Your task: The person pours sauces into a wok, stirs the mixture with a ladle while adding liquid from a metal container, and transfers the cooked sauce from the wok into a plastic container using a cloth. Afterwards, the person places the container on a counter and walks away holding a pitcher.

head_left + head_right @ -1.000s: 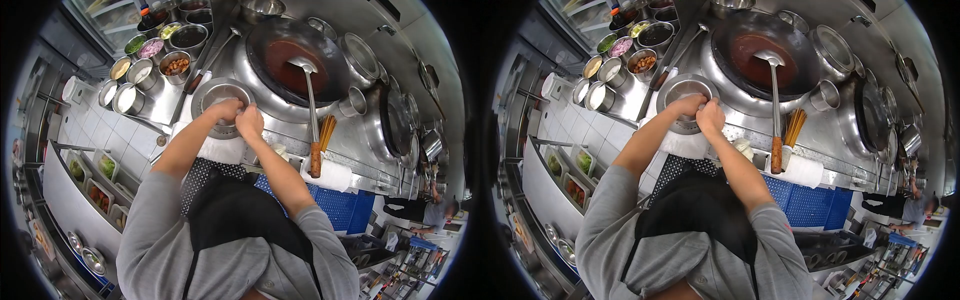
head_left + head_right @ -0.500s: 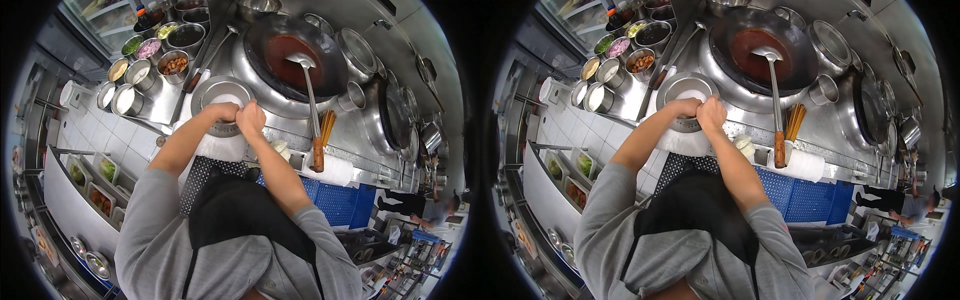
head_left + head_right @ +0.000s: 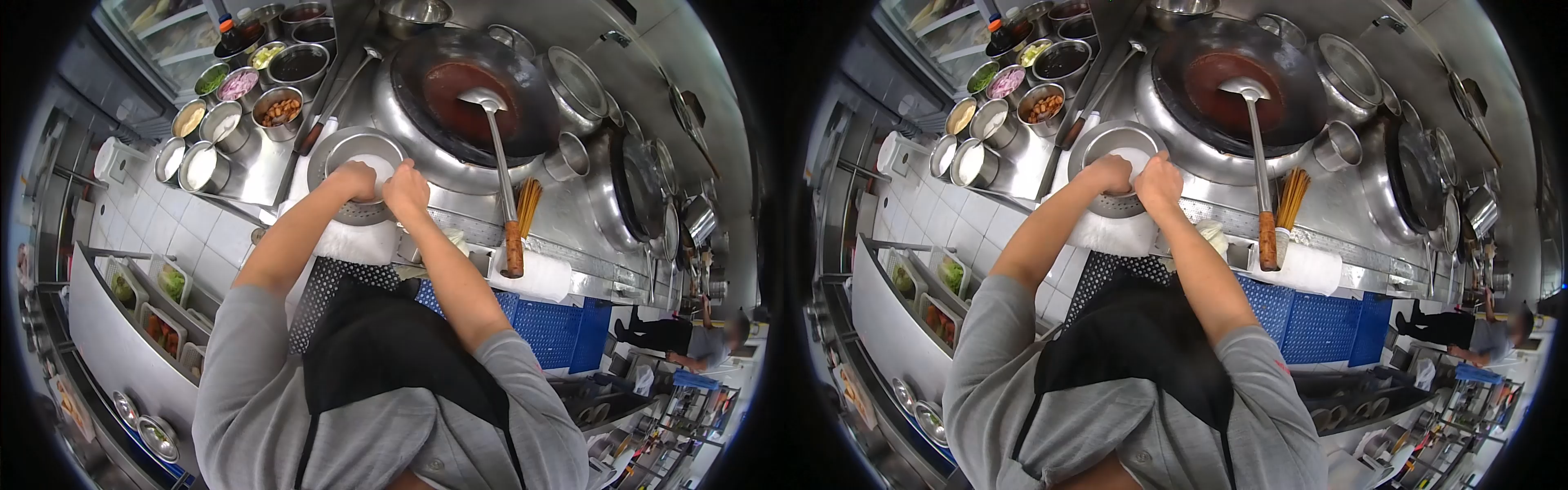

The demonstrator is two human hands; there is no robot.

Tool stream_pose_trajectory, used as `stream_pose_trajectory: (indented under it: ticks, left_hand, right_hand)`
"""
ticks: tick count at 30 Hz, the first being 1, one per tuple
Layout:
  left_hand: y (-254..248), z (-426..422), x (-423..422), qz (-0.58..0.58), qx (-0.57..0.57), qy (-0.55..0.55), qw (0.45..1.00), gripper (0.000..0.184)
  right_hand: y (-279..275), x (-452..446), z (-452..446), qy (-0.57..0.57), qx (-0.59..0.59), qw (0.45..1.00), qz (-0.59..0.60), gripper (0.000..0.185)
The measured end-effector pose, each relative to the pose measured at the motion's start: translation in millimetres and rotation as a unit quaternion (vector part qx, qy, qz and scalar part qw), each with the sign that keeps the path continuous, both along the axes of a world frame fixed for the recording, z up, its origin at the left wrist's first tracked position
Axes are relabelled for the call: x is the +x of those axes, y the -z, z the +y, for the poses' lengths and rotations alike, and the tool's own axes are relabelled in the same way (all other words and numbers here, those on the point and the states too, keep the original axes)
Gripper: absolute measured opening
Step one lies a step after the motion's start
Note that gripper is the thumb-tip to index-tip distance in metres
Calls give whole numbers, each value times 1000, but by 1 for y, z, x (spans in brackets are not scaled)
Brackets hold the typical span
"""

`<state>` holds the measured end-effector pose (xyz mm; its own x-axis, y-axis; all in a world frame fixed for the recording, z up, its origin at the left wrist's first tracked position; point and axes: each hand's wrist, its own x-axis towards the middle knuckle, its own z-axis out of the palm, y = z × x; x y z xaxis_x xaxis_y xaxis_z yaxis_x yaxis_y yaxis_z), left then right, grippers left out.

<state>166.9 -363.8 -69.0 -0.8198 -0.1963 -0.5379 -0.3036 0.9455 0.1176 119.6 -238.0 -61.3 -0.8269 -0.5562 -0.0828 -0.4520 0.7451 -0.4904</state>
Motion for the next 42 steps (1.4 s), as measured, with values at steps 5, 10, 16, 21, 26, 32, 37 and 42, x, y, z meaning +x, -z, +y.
stream_pose_trajectory:
  ticks: [5, 10, 16, 21, 26, 32, 37, 42]
  left_hand:
    - [35, -11, 4, 116, -4, 26, 993, 47]
    - [43, -13, 3, 91, -9, 53, 994, 60]
    - [50, -20, -6, 52, 7, 109, 993, 39]
    - [43, -19, -2, 50, 43, 60, 996, 39]
    - [22, -13, -4, 28, 54, 16, 998, 32]
    - [59, -27, 10, 170, 38, 32, 984, 17]
    - [-5, 13, 12, 191, -74, -88, 975, 18]
    - [9, 13, 23, 404, -78, -133, 902, 13]
  right_hand:
    - [-35, -7, 30, -56, 5, 996, 67, 30]
    - [-97, -37, 137, -48, 98, 921, 373, 39]
    - [-80, -71, 201, 51, 74, 996, 13, 57]
    - [-75, -81, 223, 72, -215, 959, -169, 42]
    - [-105, -107, 227, 122, -290, 914, -255, 18]
    - [-106, -163, 252, 134, -398, 857, -297, 7]
    - [-121, -249, 264, 184, -436, 846, -247, 12]
    - [-116, -350, 265, 208, -470, 827, -228, 10]
